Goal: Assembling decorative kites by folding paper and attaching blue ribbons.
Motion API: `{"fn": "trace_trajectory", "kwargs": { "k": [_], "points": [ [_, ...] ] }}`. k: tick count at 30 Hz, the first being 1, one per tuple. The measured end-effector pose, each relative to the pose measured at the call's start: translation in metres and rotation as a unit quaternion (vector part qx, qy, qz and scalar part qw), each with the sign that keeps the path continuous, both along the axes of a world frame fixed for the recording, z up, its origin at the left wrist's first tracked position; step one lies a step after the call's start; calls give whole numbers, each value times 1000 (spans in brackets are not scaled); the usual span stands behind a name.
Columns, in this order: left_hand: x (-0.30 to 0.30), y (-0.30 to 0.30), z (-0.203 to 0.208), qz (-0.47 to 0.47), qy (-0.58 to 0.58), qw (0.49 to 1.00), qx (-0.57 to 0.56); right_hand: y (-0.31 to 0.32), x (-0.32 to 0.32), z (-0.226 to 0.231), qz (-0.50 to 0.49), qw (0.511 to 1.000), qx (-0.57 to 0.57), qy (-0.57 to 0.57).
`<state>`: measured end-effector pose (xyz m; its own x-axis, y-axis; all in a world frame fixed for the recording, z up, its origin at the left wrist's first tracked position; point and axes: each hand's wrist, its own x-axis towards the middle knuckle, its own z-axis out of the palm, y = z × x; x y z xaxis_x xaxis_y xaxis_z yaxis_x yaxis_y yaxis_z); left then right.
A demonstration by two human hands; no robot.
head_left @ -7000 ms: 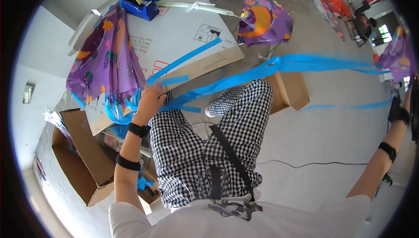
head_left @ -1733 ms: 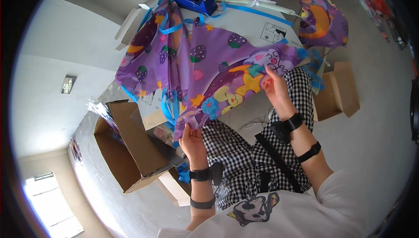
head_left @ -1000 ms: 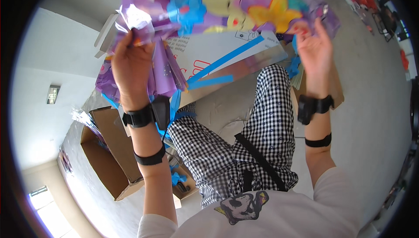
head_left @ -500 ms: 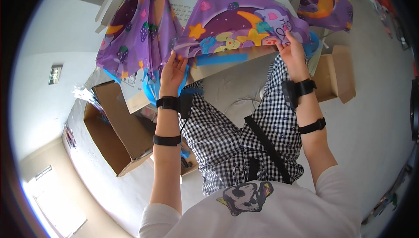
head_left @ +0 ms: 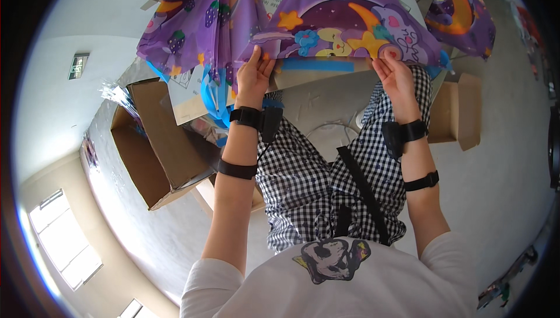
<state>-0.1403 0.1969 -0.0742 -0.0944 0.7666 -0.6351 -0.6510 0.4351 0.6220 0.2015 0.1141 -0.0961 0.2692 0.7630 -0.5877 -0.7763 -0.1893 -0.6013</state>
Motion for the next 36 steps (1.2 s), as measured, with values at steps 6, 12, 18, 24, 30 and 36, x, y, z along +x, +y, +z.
{"fn": "trace_trajectory", "kwargs": {
  "k": [6, 12, 18, 24, 30, 36],
  "points": [
    [-8, -26, 20, -52, 49, 997, 35, 1, -2, 2, -18, 1000, 3, -7],
    [-5, -52, 45, -17, 229, 973, 27, 5, 0, 3, -43, 999, -3, -10],
    [68, -84, 53, -297, 625, 551, 466, 4, -4, 1, -54, 998, 11, -30],
    [106, -78, 13, -451, 709, 393, 374, 2, 2, 19, -21, 997, 23, -70],
    [95, -85, 0, -414, 730, 367, 401, -36, 9, 62, 183, 915, -147, -328],
    [91, -86, 4, -428, 754, 328, 375, -38, -52, 39, 269, 459, 207, -821]
  ]
}}
